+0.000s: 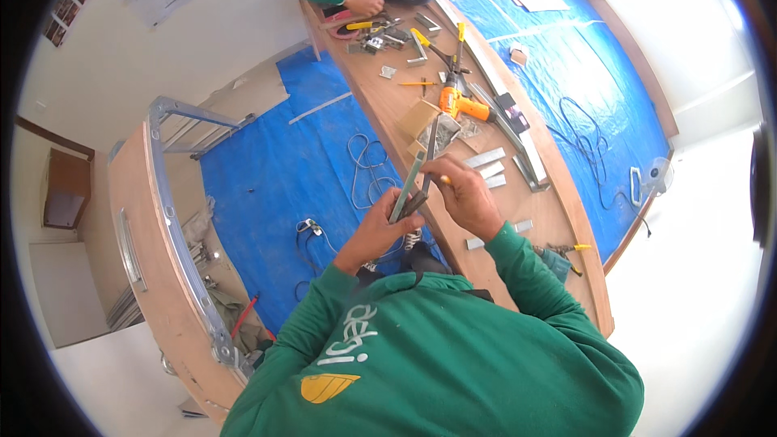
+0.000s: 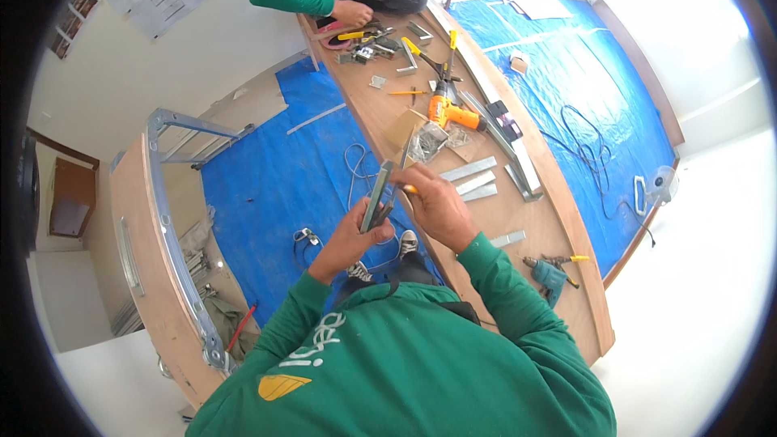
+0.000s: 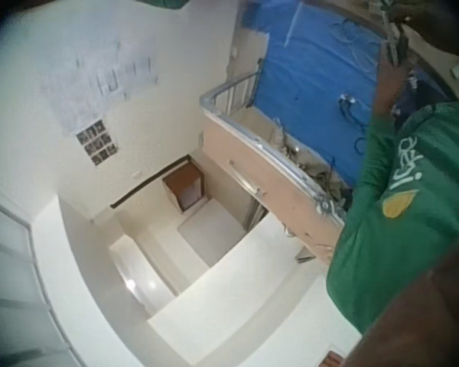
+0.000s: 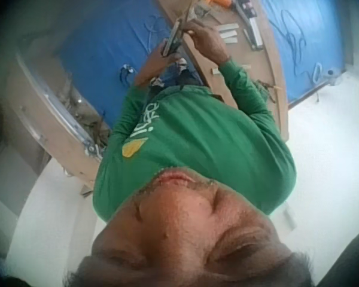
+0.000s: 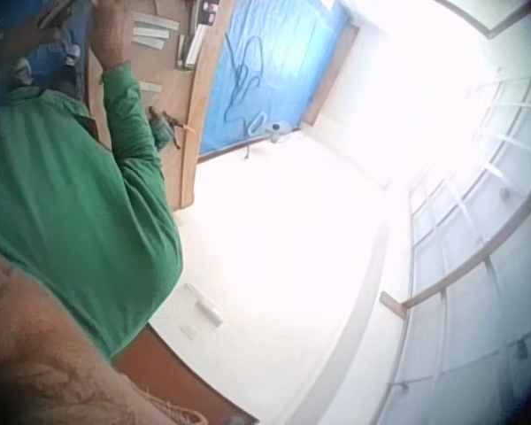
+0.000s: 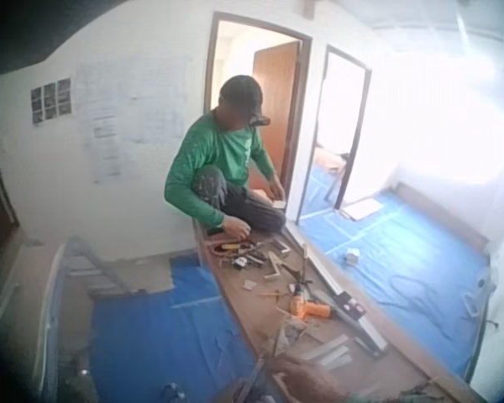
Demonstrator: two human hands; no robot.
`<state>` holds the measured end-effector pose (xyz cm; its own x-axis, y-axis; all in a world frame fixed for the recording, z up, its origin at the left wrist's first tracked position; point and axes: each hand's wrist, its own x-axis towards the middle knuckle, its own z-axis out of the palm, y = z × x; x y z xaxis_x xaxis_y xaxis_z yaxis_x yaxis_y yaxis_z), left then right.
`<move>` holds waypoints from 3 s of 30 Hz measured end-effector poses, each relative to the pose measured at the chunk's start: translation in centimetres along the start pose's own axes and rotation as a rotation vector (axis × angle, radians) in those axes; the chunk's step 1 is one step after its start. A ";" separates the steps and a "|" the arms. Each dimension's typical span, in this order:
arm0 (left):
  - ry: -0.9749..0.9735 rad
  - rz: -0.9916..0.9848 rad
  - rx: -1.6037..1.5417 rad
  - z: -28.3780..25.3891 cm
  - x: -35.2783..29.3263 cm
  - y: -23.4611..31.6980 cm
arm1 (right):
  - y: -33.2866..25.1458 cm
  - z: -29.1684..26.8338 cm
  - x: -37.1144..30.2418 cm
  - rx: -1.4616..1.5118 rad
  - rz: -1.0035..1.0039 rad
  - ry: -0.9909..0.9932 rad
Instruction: The person assembles metal frame components on a workbench. They mark metal pieces with a pencil, drill holes using a cordless drill, and use pliers to bend or adjust the metal. A second person works nearby on similar components.
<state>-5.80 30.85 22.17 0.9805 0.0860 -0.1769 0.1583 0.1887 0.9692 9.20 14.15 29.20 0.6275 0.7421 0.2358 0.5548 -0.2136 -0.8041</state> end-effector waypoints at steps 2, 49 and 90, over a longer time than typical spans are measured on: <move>0.127 0.018 0.180 1.4 0.9 0.4 | 0.1 1.6 -1.8 0.245 0.185 0.268; 0.142 -0.157 0.590 7.2 4.1 0.6 | 5.0 0.7 -7.7 0.626 0.716 0.185; 0.099 0.350 0.810 6.3 3.4 0.4 | 2.9 -7.2 -3.5 -0.377 0.242 -0.109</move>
<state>-1.62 25.02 23.07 0.9795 0.1000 0.1749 -0.0783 -0.6112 0.7876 12.56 6.41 29.94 0.7131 0.7010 -0.0095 0.5722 -0.5898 -0.5699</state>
